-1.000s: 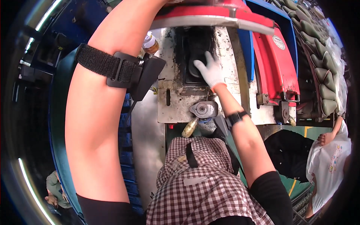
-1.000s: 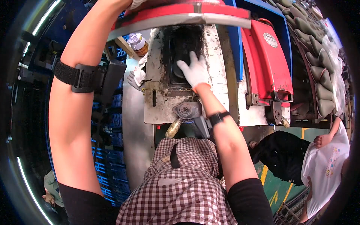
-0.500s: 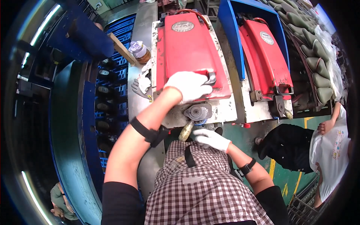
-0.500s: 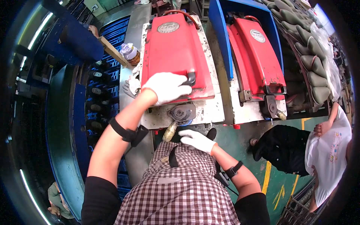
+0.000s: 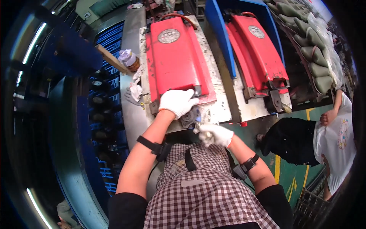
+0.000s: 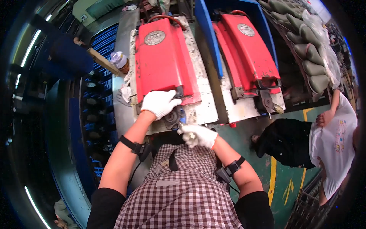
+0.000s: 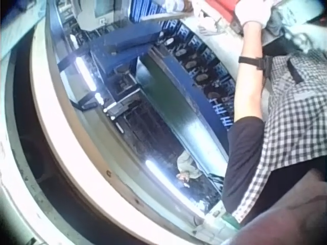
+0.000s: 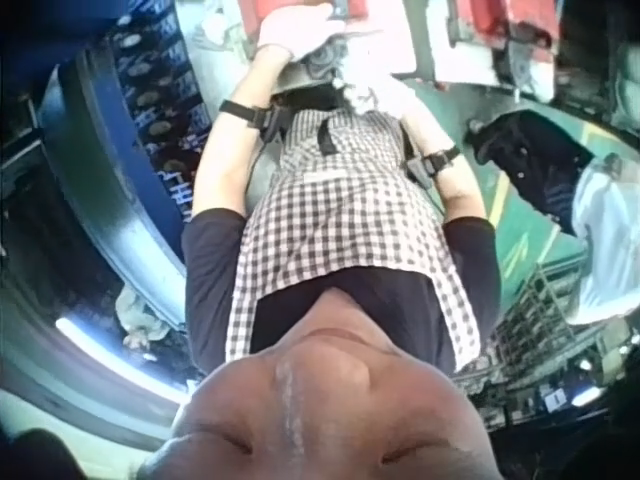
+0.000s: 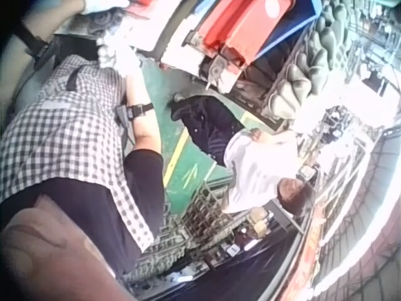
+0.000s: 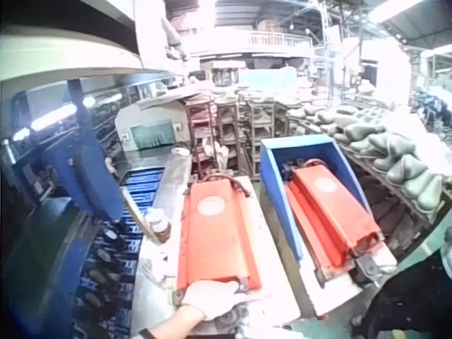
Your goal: Operate a pneumatic press to bond shoe soles to uppers in a factory setting.
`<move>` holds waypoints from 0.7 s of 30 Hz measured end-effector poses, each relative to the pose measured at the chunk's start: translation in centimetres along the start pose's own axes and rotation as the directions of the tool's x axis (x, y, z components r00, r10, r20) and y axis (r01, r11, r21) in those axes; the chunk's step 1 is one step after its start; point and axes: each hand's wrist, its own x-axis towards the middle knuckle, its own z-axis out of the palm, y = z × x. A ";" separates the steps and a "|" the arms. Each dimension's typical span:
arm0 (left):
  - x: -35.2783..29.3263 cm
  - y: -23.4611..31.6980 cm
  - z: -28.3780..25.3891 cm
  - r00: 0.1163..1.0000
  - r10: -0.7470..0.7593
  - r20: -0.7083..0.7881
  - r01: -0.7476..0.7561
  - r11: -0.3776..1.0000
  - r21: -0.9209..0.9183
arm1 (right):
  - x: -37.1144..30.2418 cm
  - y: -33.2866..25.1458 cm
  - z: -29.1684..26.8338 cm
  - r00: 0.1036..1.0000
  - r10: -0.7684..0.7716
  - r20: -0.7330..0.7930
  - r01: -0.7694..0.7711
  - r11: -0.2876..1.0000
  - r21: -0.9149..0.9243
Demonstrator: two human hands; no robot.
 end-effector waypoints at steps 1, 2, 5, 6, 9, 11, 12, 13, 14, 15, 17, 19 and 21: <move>-0.1 -0.1 -0.1 1.000 -0.007 -0.005 0.007 1.000 0.014 | -1.5 -1.1 -0.8 0.995 -0.038 -0.091 0.039 0.999 0.006; -0.2 0.0 -0.3 1.000 -0.025 -0.005 0.025 1.000 0.007 | -3.2 -2.1 -1.6 0.978 -0.081 -0.193 0.086 0.996 0.016; -0.6 0.7 -0.5 0.987 -0.073 -0.146 0.057 0.993 -0.106 | -7.8 -4.6 -5.1 0.805 -0.472 -0.360 0.249 0.819 -0.516; -0.9 1.0 -0.3 0.967 -0.091 -0.238 0.043 0.979 -0.199 | -9.8 -6.1 -5.9 0.713 -0.573 -0.405 0.254 0.749 -0.612; -1.2 2.1 1.5 0.782 -0.301 -0.546 -0.093 0.810 -0.579 | -15.7 -10.4 -7.4 0.013 -0.994 -0.110 -0.283 0.102 -0.954; 0.1 4.1 1.9 0.726 -0.247 -0.642 -0.254 0.772 -0.583 | -19.6 -11.1 -11.8 -0.246 -0.969 0.020 -0.535 0.119 -0.837; 0.8 6.1 1.2 0.671 -0.105 -0.734 -0.317 0.854 -0.413 | -21.4 -11.3 -13.2 -0.243 -0.969 -0.051 -0.652 0.202 -0.731; 1.8 8.1 0.7 0.646 0.011 -0.763 -0.373 0.877 -0.303 | -23.1 -10.2 -16.3 -0.204 -0.967 -0.150 -0.708 0.252 -0.660; 3.0 10.1 0.5 0.612 0.130 -0.780 -0.429 0.883 -0.190 | -24.1 -8.8 -19.5 -0.176 -0.951 -0.253 -0.761 0.295 -0.578; 4.0 11.8 0.7 0.645 0.152 -0.749 -0.468 0.853 -0.230 | -24.0 -8.0 -20.7 -0.170 -0.959 -0.226 -0.765 0.273 -0.584; 6.0 14.0 1.5 0.705 0.207 -0.678 -0.481 0.842 -0.244 | -22.9 -7.6 -18.3 -0.146 -0.786 -0.601 -0.730 0.495 -0.470; 7.6 15.5 2.7 0.769 0.267 -0.580 -0.472 0.849 -0.236 | -21.2 -5.4 -13.5 -0.162 -0.755 -0.635 -0.578 0.594 -0.559; 9.3 17.8 2.9 0.814 0.377 -0.443 -0.499 0.843 -0.199 | -19.7 -0.8 -12.3 -0.038 -0.843 -0.536 -0.584 0.454 -0.673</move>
